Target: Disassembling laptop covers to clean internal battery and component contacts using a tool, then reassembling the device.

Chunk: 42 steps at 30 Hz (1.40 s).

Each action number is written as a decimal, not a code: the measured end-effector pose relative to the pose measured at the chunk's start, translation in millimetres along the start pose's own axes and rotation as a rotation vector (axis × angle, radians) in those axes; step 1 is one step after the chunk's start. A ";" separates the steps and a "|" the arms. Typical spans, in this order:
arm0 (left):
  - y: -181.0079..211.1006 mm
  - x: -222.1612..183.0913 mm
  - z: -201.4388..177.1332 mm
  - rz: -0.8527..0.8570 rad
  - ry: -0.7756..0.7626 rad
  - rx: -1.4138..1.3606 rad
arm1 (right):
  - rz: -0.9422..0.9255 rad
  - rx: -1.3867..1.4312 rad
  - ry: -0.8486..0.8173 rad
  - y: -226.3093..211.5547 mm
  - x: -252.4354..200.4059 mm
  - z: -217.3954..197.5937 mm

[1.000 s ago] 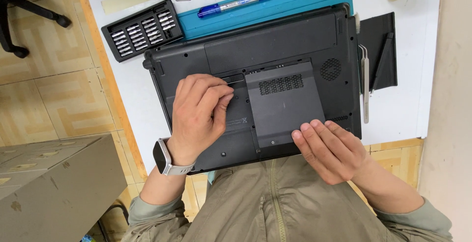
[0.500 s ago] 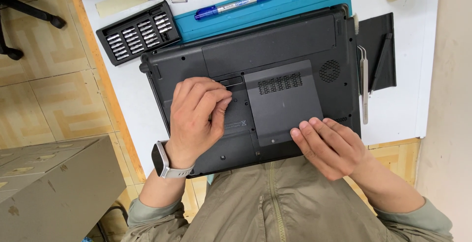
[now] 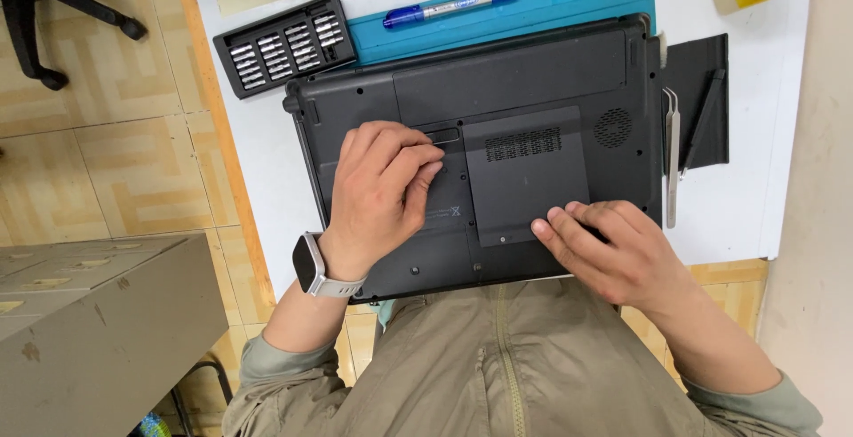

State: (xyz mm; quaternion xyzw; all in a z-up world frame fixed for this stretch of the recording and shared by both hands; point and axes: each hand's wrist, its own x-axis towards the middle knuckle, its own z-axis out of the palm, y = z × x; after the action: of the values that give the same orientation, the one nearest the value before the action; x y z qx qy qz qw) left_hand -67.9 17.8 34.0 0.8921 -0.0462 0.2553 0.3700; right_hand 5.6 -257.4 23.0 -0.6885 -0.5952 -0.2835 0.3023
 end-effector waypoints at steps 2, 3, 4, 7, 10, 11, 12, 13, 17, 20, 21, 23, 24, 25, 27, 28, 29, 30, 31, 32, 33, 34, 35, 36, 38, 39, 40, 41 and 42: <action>-1.8 -5.1 2.2 0.048 -0.068 0.072 | 0.032 0.096 -0.189 3.2 -14.7 -7.9; 0.9 -6.9 1.7 0.037 -0.078 0.065 | 0.043 0.103 -0.199 4.5 -14.5 -9.0; 3.5 -8.6 1.4 0.054 -0.143 0.093 | 0.076 0.125 -0.231 5.9 -14.6 -10.1; 19.4 -4.9 -2.8 0.065 -0.327 0.160 | 0.112 0.171 -0.341 17.1 -10.1 -17.7; 32.8 -5.9 -1.5 0.065 -0.490 0.239 | 0.106 0.184 -0.422 23.4 -7.8 -19.8; 35.6 -6.7 0.4 0.075 -0.530 0.277 | 0.096 0.170 -0.426 25.5 -7.3 -18.8; 38.2 -7.4 2.0 0.076 -0.529 0.277 | 0.095 0.169 -0.425 25.9 -7.1 -20.1; 40.6 -7.7 3.5 0.071 -0.555 0.322 | 0.099 0.182 -0.451 26.5 -6.7 -21.2; 45.1 -7.7 6.0 0.059 -0.598 0.375 | 0.201 0.438 -0.340 36.9 -2.0 -37.0; 49.2 -4.6 6.0 0.111 -0.601 0.424 | 0.328 0.281 -0.152 38.3 -26.0 -52.8; 51.6 -2.4 6.5 0.116 -0.600 0.422 | 0.329 0.275 -0.151 31.9 -23.1 -54.5; 55.8 2.2 6.8 0.230 -0.577 0.395 | 0.313 0.265 -0.321 19.5 -16.8 -56.2; 54.3 0.3 9.2 0.234 -0.577 0.396 | 0.313 0.262 -0.318 14.9 -15.8 -52.2; 52.7 -1.6 11.5 0.202 -0.595 0.373 | 0.271 0.164 -0.351 9.9 -15.0 -48.1; 51.7 -4.0 13.4 0.173 -0.615 0.349 | 0.232 0.064 -0.381 3.5 -13.3 -42.4; 52.5 -4.7 12.8 0.160 -0.627 0.352 | 0.225 0.024 -0.362 1.7 -12.6 -41.0; 53.5 -5.6 12.2 0.148 -0.639 0.354 | 0.218 -0.017 -0.344 -0.3 -11.8 -39.8; 53.9 -5.1 12.2 0.152 -0.639 0.353 | 0.220 -0.020 -0.343 -0.3 -10.8 -39.7; 54.3 -4.5 12.4 0.154 -0.640 0.348 | 0.220 -0.012 -0.348 -0.3 -9.8 -39.9; 55.0 -3.6 12.2 0.157 -0.641 0.342 | 0.220 -0.003 -0.354 -0.4 -8.5 -40.3; 56.2 -3.8 14.2 0.163 -0.637 0.344 | 0.218 -0.010 -0.350 -3.7 -11.7 -41.5; 57.3 -3.7 16.0 0.207 -0.624 0.309 | 0.227 -0.014 -0.381 -6.8 -14.6 -42.6; 57.9 -3.9 17.5 0.251 -0.614 0.273 | 0.237 -0.017 -0.411 -10.3 -17.7 -42.8; 56.2 -4.8 21.0 0.257 -0.613 0.275 | 0.237 -0.022 -0.407 -10.6 -20.2 -44.6; 53.3 -9.0 28.9 0.195 -0.615 0.236 | 0.289 -0.023 -0.453 -12.0 -26.3 -48.7; 54.8 -6.7 28.8 0.193 -0.620 0.234 | 0.294 -0.019 -0.454 -8.6 -25.5 -47.1; 55.9 -4.6 28.8 0.162 -0.609 0.225 | 0.322 0.028 -0.384 -5.2 -24.9 -45.1; 56.6 -2.2 28.5 0.129 -0.594 0.219 | 0.345 0.077 -0.313 -0.6 -23.8 -42.3; 57.7 -1.5 29.2 0.125 -0.596 0.220 | 0.346 0.082 -0.313 0.4 -23.4 -41.5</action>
State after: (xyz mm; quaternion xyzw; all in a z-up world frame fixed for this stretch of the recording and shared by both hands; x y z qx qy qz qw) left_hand -72.5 -44.0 52.6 0.9577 -0.1794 0.0085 0.2249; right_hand 1.7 -303.9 32.7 -0.8029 -0.5190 -0.0928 0.2781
